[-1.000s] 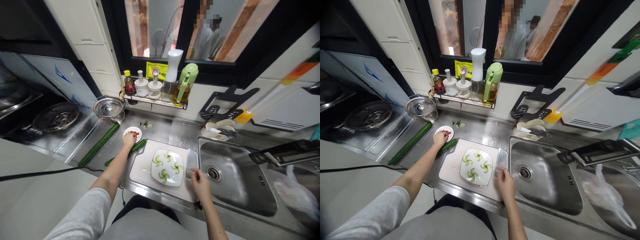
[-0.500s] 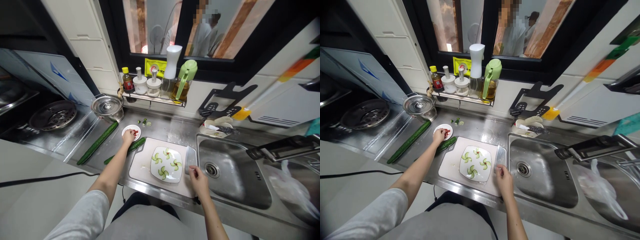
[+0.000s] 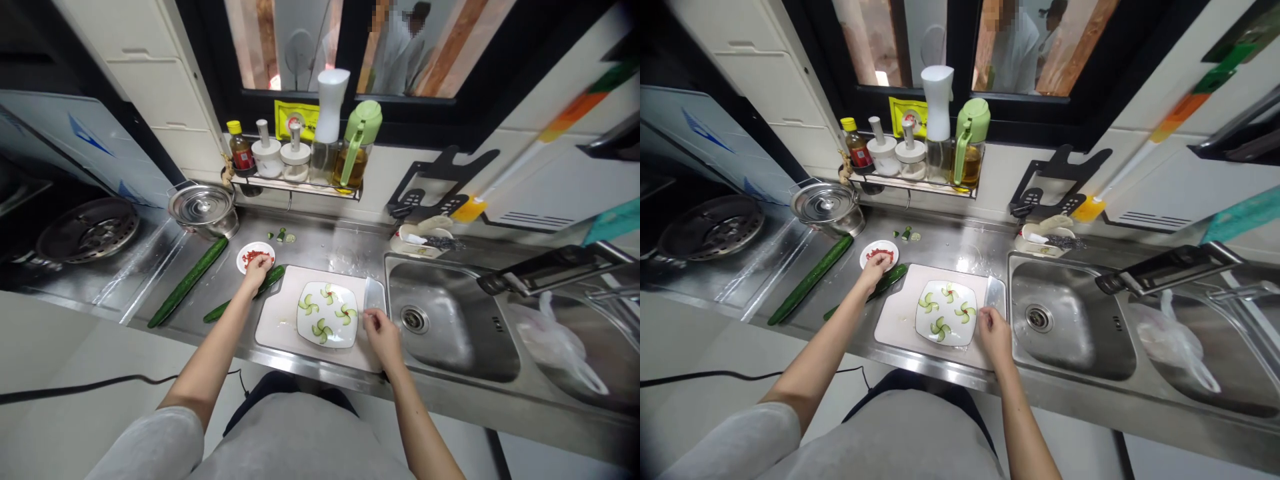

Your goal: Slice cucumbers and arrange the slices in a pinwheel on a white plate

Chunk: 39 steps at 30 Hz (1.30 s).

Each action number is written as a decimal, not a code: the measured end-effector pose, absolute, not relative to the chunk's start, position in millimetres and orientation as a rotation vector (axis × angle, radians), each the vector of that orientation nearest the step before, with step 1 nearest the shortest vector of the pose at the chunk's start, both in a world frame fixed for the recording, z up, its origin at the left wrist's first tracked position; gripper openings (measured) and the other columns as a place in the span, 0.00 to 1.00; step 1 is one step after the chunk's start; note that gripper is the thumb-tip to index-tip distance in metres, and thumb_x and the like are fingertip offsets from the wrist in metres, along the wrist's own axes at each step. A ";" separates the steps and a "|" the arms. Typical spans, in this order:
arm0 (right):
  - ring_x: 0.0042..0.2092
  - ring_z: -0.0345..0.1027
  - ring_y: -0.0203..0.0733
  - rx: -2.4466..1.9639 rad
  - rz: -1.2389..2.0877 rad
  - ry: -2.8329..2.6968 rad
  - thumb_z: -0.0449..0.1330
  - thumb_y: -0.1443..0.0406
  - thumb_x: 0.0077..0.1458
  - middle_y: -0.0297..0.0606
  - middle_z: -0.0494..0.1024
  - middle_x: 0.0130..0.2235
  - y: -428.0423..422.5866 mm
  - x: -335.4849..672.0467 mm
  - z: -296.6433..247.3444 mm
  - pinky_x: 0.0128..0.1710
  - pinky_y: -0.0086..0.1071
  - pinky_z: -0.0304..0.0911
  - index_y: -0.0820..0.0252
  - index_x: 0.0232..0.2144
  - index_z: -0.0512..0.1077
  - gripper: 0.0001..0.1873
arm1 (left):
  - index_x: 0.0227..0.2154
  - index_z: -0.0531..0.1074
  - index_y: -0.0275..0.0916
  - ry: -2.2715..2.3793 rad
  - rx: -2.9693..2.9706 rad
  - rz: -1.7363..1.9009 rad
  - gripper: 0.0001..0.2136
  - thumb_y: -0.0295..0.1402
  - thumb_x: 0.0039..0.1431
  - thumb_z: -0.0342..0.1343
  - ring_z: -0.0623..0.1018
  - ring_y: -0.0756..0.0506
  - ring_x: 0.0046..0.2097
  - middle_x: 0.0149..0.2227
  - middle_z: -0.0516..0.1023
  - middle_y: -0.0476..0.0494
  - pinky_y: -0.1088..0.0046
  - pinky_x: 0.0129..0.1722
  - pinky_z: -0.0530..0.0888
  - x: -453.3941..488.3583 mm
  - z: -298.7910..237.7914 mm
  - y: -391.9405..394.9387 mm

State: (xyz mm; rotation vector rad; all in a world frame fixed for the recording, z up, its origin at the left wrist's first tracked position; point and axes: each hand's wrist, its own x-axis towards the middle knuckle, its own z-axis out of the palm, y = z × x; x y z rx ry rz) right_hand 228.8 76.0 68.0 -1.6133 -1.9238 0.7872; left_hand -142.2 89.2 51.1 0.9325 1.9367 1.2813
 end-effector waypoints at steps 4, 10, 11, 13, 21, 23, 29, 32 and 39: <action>0.26 0.62 0.37 -1.559 0.802 -1.907 0.49 0.52 0.55 0.33 0.70 0.23 73.5 219.1 75.9 0.29 0.29 0.56 0.60 0.32 0.72 0.19 | 0.31 0.69 0.36 1.761 1.051 1.200 0.12 0.42 0.54 0.52 0.70 0.51 0.30 0.29 0.73 0.48 0.75 0.34 0.69 -107.5 58.0 70.5; 0.27 0.63 0.37 -1.484 0.849 -1.927 0.51 0.55 0.56 0.33 0.70 0.23 57.0 206.4 86.9 0.29 0.28 0.56 0.59 0.33 0.72 0.16 | 0.30 0.69 0.37 1.535 1.247 1.042 0.12 0.41 0.56 0.50 0.71 0.49 0.34 0.31 0.74 0.47 0.74 0.38 0.68 -54.4 63.6 39.2; 0.27 0.63 0.37 -1.454 0.872 -1.950 0.51 0.56 0.57 0.33 0.71 0.24 52.1 203.6 87.8 0.29 0.28 0.57 0.59 0.34 0.72 0.15 | 0.31 0.69 0.37 1.523 1.264 0.990 0.12 0.42 0.57 0.50 0.71 0.49 0.34 0.31 0.74 0.47 0.74 0.38 0.68 -47.1 64.8 33.2; 0.28 0.65 0.37 -1.393 0.929 -2.002 0.52 0.57 0.57 0.34 0.72 0.26 41.6 197.5 88.6 0.30 0.28 0.58 0.59 0.35 0.72 0.14 | 0.31 0.70 0.38 1.509 1.292 0.904 0.12 0.42 0.57 0.49 0.71 0.49 0.34 0.31 0.74 0.47 0.74 0.37 0.67 -34.4 67.5 21.5; 0.31 0.66 0.37 -1.270 1.038 -2.116 0.52 0.59 0.59 0.37 0.75 0.31 9.4 181.5 86.2 0.32 0.30 0.61 0.59 0.43 0.71 0.15 | 0.31 0.69 0.39 1.425 1.376 0.741 0.11 0.40 0.58 0.48 0.70 0.48 0.34 0.30 0.73 0.48 0.74 0.37 0.66 -7.0 72.8 -10.5; 0.31 0.67 0.38 -1.256 1.034 -2.127 0.51 0.59 0.59 0.37 0.75 0.32 5.6 180.8 85.4 0.32 0.30 0.61 0.59 0.43 0.71 0.15 | 0.31 0.69 0.39 1.432 1.370 0.727 0.10 0.40 0.58 0.48 0.71 0.48 0.34 0.30 0.73 0.48 0.74 0.37 0.66 -4.3 73.5 -14.4; 0.33 0.67 0.38 -1.234 1.018 -2.221 0.51 0.60 0.60 0.37 0.75 0.33 1.0 180.4 81.8 0.33 0.30 0.59 0.57 0.40 0.71 0.12 | 0.31 0.69 0.40 1.446 1.397 0.666 0.10 0.40 0.58 0.48 0.69 0.49 0.32 0.29 0.72 0.49 0.75 0.34 0.65 2.3 77.1 -22.1; 0.34 0.66 0.38 -1.232 1.016 -2.243 0.51 0.61 0.60 0.37 0.74 0.33 0.5 180.3 82.0 0.33 0.30 0.58 0.57 0.37 0.71 0.10 | 0.31 0.68 0.40 1.442 1.403 0.650 0.10 0.39 0.59 0.47 0.69 0.49 0.32 0.30 0.73 0.49 0.74 0.34 0.64 3.9 77.7 -24.9; 0.34 0.66 0.38 -1.189 1.060 -2.300 0.52 0.62 0.60 0.36 0.74 0.32 -2.9 183.7 83.4 0.33 0.30 0.58 0.56 0.35 0.71 0.08 | 0.31 0.69 0.41 1.414 1.391 0.636 0.10 0.40 0.58 0.48 0.72 0.47 0.35 0.31 0.74 0.48 0.73 0.38 0.67 2.7 78.5 -31.3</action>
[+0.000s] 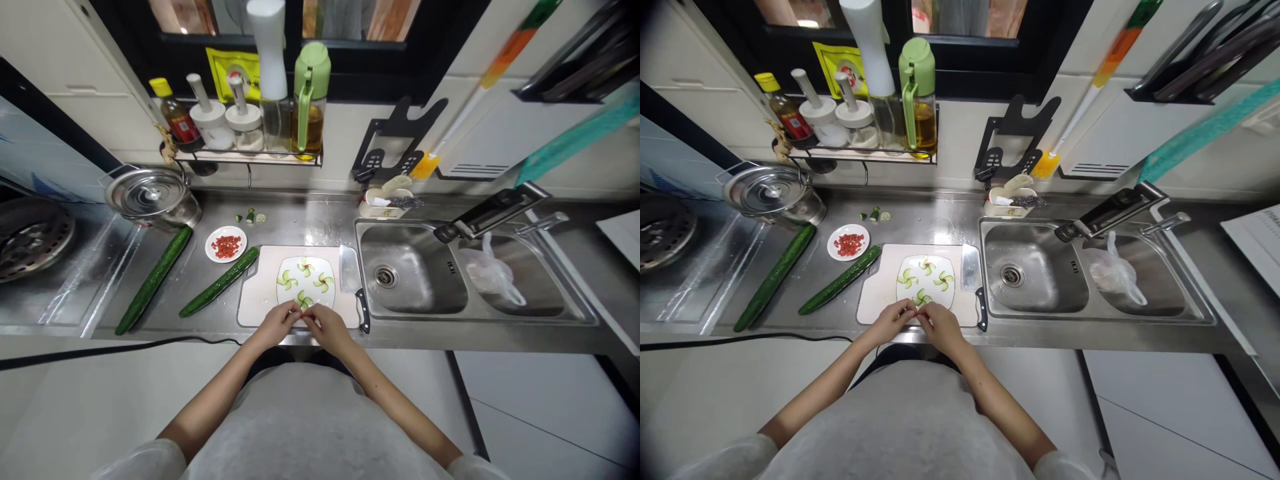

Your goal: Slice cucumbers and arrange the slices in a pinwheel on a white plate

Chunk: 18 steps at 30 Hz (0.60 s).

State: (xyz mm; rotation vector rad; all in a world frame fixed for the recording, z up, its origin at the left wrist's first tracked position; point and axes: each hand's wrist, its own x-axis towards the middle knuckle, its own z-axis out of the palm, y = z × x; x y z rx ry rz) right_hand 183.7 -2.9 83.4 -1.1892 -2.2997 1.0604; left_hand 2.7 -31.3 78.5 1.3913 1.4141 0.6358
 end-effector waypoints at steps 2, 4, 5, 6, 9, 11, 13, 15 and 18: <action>0.34 0.66 0.37 -1.199 1.058 -2.322 0.53 0.62 0.60 0.35 0.74 0.32 -3.9 185.6 81.4 0.33 0.29 0.57 0.56 0.34 0.71 0.08 | 0.31 0.69 0.41 1.410 1.388 0.636 0.10 0.41 0.58 0.48 0.72 0.47 0.35 0.31 0.74 0.47 0.73 0.37 0.67 2.8 79.1 -33.0; 0.33 0.66 0.37 -1.226 1.044 -2.339 0.53 0.62 0.59 0.35 0.74 0.31 -3.3 187.9 79.3 0.33 0.29 0.57 0.56 0.33 0.71 0.08 | 0.32 0.70 0.41 1.421 1.371 0.642 0.10 0.40 0.58 0.48 0.71 0.48 0.34 0.31 0.75 0.48 0.74 0.35 0.67 2.4 78.6 -34.1; 0.33 0.66 0.37 -1.244 1.035 -2.342 0.54 0.62 0.59 0.35 0.74 0.31 -2.2 189.4 78.6 0.32 0.29 0.56 0.56 0.33 0.71 0.07 | 0.33 0.70 0.41 1.437 1.356 0.649 0.10 0.40 0.58 0.49 0.71 0.49 0.32 0.31 0.75 0.48 0.74 0.34 0.66 1.8 77.9 -34.4; 0.33 0.65 0.37 -1.267 1.025 -2.338 0.54 0.63 0.58 0.35 0.74 0.31 -0.5 191.0 78.2 0.33 0.29 0.56 0.57 0.33 0.71 0.07 | 0.34 0.70 0.41 1.461 1.339 0.658 0.10 0.40 0.57 0.50 0.70 0.50 0.31 0.31 0.75 0.49 0.75 0.33 0.66 0.8 76.8 -34.4; 0.34 0.66 0.38 -1.346 0.985 -2.302 0.54 0.63 0.58 0.35 0.74 0.31 7.9 197.6 79.1 0.33 0.29 0.57 0.57 0.33 0.71 0.07 | 0.35 0.71 0.41 1.568 1.286 0.685 0.10 0.40 0.56 0.51 0.68 0.51 0.28 0.28 0.73 0.51 0.76 0.30 0.65 -4.2 72.2 -33.6; 0.35 0.66 0.38 -1.381 0.954 -2.267 0.54 0.62 0.58 0.35 0.74 0.31 14.8 202.5 80.5 0.34 0.30 0.57 0.57 0.33 0.71 0.07 | 0.34 0.71 0.40 1.642 1.257 0.701 0.10 0.40 0.55 0.52 0.67 0.52 0.26 0.27 0.72 0.52 0.76 0.29 0.64 -8.6 68.8 -32.6; 0.35 0.66 0.39 -1.385 0.933 -2.238 0.53 0.62 0.58 0.35 0.74 0.31 21.4 206.7 81.4 0.34 0.30 0.57 0.57 0.32 0.71 0.08 | 0.33 0.71 0.40 1.700 1.238 0.717 0.10 0.40 0.55 0.52 0.66 0.52 0.25 0.27 0.71 0.52 0.76 0.28 0.63 -12.7 65.8 -31.5; 0.35 0.65 0.39 -1.386 0.923 -2.214 0.53 0.61 0.58 0.35 0.73 0.30 26.5 208.7 81.3 0.34 0.30 0.57 0.57 0.32 0.71 0.09 | 0.34 0.71 0.41 1.734 1.236 0.730 0.10 0.41 0.55 0.52 0.66 0.52 0.25 0.26 0.71 0.53 0.77 0.28 0.63 -15.9 63.4 -29.9; 0.35 0.65 0.38 -1.398 0.934 -2.189 0.53 0.62 0.58 0.34 0.73 0.30 31.2 206.1 78.9 0.34 0.29 0.56 0.57 0.32 0.71 0.09 | 0.35 0.72 0.41 1.763 1.270 0.720 0.11 0.41 0.56 0.51 0.66 0.51 0.25 0.25 0.70 0.53 0.76 0.29 0.63 -18.4 61.6 -26.0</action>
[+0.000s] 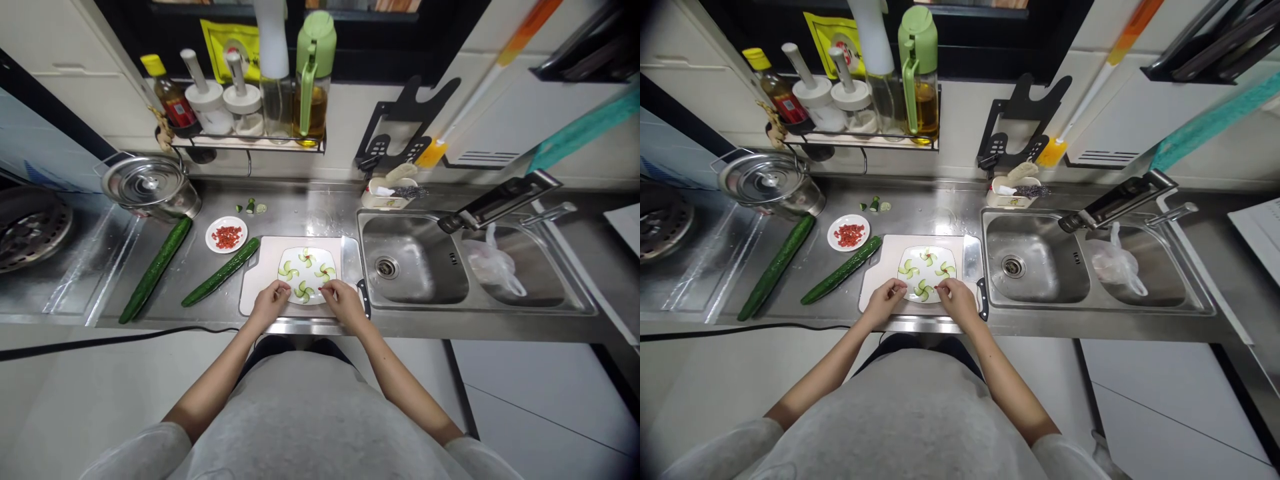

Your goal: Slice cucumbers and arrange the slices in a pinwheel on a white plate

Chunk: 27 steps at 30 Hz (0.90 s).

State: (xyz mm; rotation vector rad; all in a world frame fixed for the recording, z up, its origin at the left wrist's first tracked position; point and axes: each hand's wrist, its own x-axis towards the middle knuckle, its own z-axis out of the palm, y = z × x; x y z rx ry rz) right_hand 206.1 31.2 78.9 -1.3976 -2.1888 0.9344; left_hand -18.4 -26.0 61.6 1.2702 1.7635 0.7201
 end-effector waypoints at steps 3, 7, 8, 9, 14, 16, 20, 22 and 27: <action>0.34 0.65 0.37 -1.405 0.964 -2.189 0.52 0.62 0.58 0.34 0.73 0.30 33.9 198.6 74.4 0.34 0.28 0.55 0.57 0.31 0.70 0.08 | 0.35 0.72 0.41 1.852 1.360 0.692 0.10 0.40 0.57 0.51 0.68 0.50 0.27 0.26 0.72 0.51 0.75 0.31 0.64 -18.5 61.3 -21.1; 0.33 0.64 0.36 -1.444 0.999 -2.217 0.53 0.63 0.58 0.34 0.73 0.31 37.3 187.4 67.0 0.33 0.27 0.54 0.58 0.31 0.70 0.08 | 0.35 0.72 0.41 1.912 1.501 0.682 0.08 0.36 0.58 0.50 0.71 0.49 0.32 0.34 0.75 0.47 0.72 0.36 0.66 -15.4 60.4 -16.8; 0.33 0.64 0.36 -1.458 1.013 -2.234 0.53 0.63 0.57 0.34 0.74 0.31 37.9 184.9 65.5 0.32 0.27 0.53 0.58 0.31 0.70 0.07 | 0.36 0.72 0.41 1.903 1.528 0.671 0.08 0.36 0.59 0.50 0.71 0.48 0.33 0.35 0.75 0.47 0.72 0.37 0.67 -14.1 60.0 -16.4; 0.33 0.64 0.36 -1.472 1.030 -2.255 0.54 0.63 0.57 0.34 0.74 0.31 38.3 182.5 64.3 0.32 0.27 0.53 0.58 0.31 0.70 0.07 | 0.36 0.72 0.41 1.892 1.556 0.652 0.08 0.36 0.59 0.50 0.72 0.48 0.35 0.35 0.75 0.47 0.71 0.38 0.67 -12.6 59.7 -16.0; 0.33 0.64 0.36 -1.560 1.055 -2.356 0.54 0.64 0.57 0.35 0.75 0.32 37.1 173.1 61.5 0.31 0.27 0.51 0.58 0.33 0.72 0.07 | 0.36 0.73 0.42 1.901 1.667 0.498 0.07 0.36 0.60 0.51 0.73 0.45 0.41 0.36 0.75 0.46 0.68 0.44 0.66 -4.4 59.3 -13.7; 0.34 0.64 0.36 -1.590 1.046 -2.392 0.53 0.64 0.58 0.35 0.76 0.33 36.3 170.5 60.8 0.31 0.27 0.50 0.58 0.33 0.72 0.08 | 0.37 0.73 0.42 1.918 1.682 0.443 0.08 0.36 0.60 0.51 0.73 0.45 0.43 0.36 0.75 0.45 0.68 0.44 0.66 -1.7 59.8 -12.3; 0.34 0.65 0.36 -1.607 1.032 -2.449 0.52 0.63 0.58 0.36 0.76 0.34 36.5 166.5 59.2 0.30 0.27 0.49 0.58 0.34 0.71 0.08 | 0.36 0.73 0.42 1.937 1.702 0.352 0.08 0.36 0.61 0.50 0.72 0.44 0.43 0.37 0.75 0.45 0.68 0.43 0.65 2.8 60.6 -8.8; 0.34 0.65 0.36 -1.619 1.028 -2.466 0.52 0.63 0.59 0.36 0.76 0.34 37.0 164.7 58.8 0.30 0.27 0.48 0.58 0.34 0.71 0.08 | 0.36 0.73 0.42 1.950 1.710 0.319 0.07 0.36 0.61 0.50 0.72 0.44 0.43 0.37 0.75 0.45 0.68 0.43 0.64 4.8 60.7 -6.9; 0.35 0.65 0.36 -1.628 1.020 -2.499 0.51 0.63 0.60 0.36 0.76 0.35 38.0 162.5 58.6 0.30 0.27 0.48 0.58 0.34 0.71 0.09 | 0.36 0.72 0.43 1.931 1.735 0.288 0.07 0.35 0.61 0.50 0.72 0.44 0.43 0.36 0.74 0.46 0.68 0.42 0.63 8.2 60.6 -2.4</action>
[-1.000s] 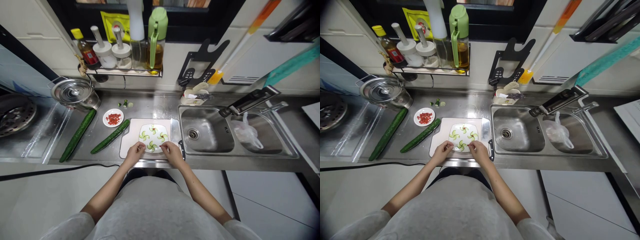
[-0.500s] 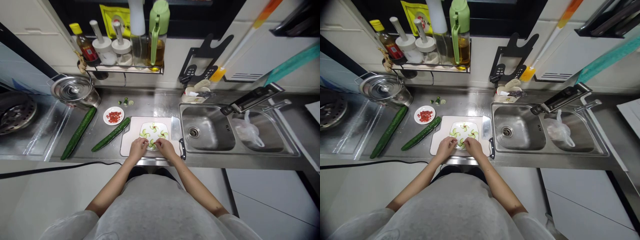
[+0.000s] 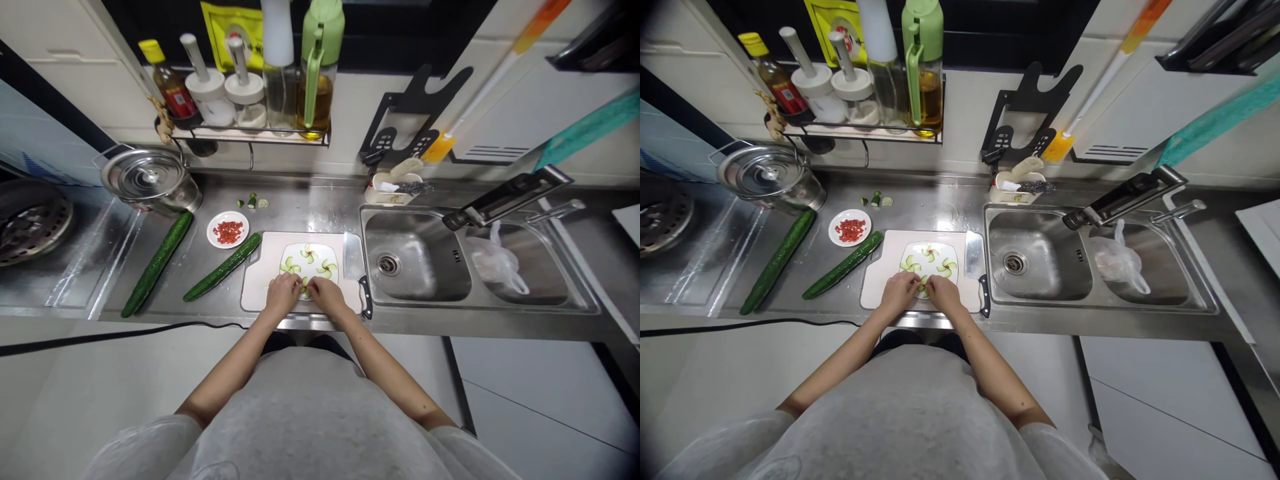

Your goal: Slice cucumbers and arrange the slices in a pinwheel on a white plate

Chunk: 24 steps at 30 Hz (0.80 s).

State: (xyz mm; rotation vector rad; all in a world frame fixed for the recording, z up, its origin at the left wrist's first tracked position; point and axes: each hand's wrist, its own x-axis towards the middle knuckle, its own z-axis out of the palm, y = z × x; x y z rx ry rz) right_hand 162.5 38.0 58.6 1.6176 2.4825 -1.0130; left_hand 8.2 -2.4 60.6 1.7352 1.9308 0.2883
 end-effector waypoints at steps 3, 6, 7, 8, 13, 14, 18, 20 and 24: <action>0.36 0.65 0.37 1.606 -1.003 2.480 0.51 0.63 0.60 0.37 0.76 0.36 38.5 162.4 58.3 0.30 0.27 0.49 0.57 0.35 0.72 0.10 | 0.37 0.72 0.43 1.925 1.749 0.269 0.08 0.35 0.61 0.49 0.71 0.44 0.44 0.38 0.74 0.45 0.68 0.43 0.63 9.8 59.1 -0.8; 0.36 0.65 0.37 1.608 -0.993 2.468 0.51 0.63 0.60 0.37 0.76 0.37 39.1 162.4 57.7 0.30 0.27 0.48 0.57 0.35 0.72 0.10 | 0.37 0.73 0.42 1.933 1.745 0.215 0.09 0.36 0.62 0.49 0.71 0.44 0.45 0.39 0.75 0.44 0.67 0.44 0.63 11.8 56.3 0.5; 0.36 0.65 0.37 1.611 -0.988 2.466 0.51 0.62 0.60 0.37 0.76 0.36 39.2 162.3 57.5 0.30 0.28 0.48 0.57 0.35 0.71 0.10 | 0.37 0.73 0.42 1.937 1.740 0.194 0.09 0.37 0.62 0.49 0.71 0.43 0.45 0.39 0.75 0.44 0.67 0.44 0.63 12.6 55.4 0.8; 0.36 0.65 0.37 1.614 -0.985 2.463 0.51 0.62 0.60 0.36 0.76 0.36 39.3 162.3 57.2 0.30 0.28 0.48 0.57 0.35 0.71 0.10 | 0.37 0.73 0.42 1.940 1.735 0.177 0.10 0.37 0.62 0.48 0.71 0.43 0.45 0.39 0.75 0.44 0.67 0.44 0.63 13.4 54.6 1.2; 0.36 0.66 0.37 1.613 -0.972 2.463 0.51 0.62 0.61 0.36 0.76 0.36 39.1 162.4 55.4 0.29 0.28 0.47 0.57 0.35 0.71 0.10 | 0.35 0.73 0.41 1.943 1.732 0.147 0.11 0.38 0.62 0.46 0.72 0.43 0.44 0.38 0.75 0.43 0.67 0.42 0.63 16.8 51.0 1.8; 0.36 0.66 0.37 1.612 -0.966 2.462 0.51 0.62 0.61 0.36 0.76 0.37 39.0 162.4 55.0 0.30 0.28 0.47 0.57 0.35 0.71 0.10 | 0.35 0.73 0.41 1.946 1.734 0.147 0.12 0.38 0.62 0.46 0.72 0.43 0.44 0.38 0.75 0.43 0.67 0.42 0.63 17.2 50.2 1.8; 0.38 0.66 0.37 1.599 -0.949 2.444 0.51 0.62 0.61 0.37 0.77 0.38 39.5 162.1 53.5 0.30 0.28 0.47 0.57 0.35 0.71 0.10 | 0.34 0.73 0.41 1.952 1.742 0.140 0.12 0.39 0.63 0.45 0.72 0.43 0.43 0.37 0.75 0.43 0.67 0.42 0.63 18.2 47.3 2.4; 0.38 0.66 0.38 1.587 -0.945 2.438 0.51 0.62 0.61 0.37 0.77 0.39 40.2 161.9 53.3 0.30 0.28 0.48 0.57 0.36 0.71 0.10 | 0.34 0.73 0.41 1.954 1.744 0.127 0.13 0.39 0.63 0.45 0.72 0.43 0.43 0.37 0.75 0.42 0.67 0.42 0.63 18.5 46.8 3.1; 0.39 0.66 0.38 1.574 -0.928 2.429 0.52 0.62 0.60 0.37 0.77 0.39 41.9 161.7 53.7 0.31 0.28 0.49 0.57 0.36 0.71 0.09 | 0.34 0.73 0.41 1.958 1.744 0.102 0.12 0.39 0.62 0.45 0.72 0.43 0.43 0.38 0.75 0.42 0.66 0.43 0.63 19.6 48.3 4.2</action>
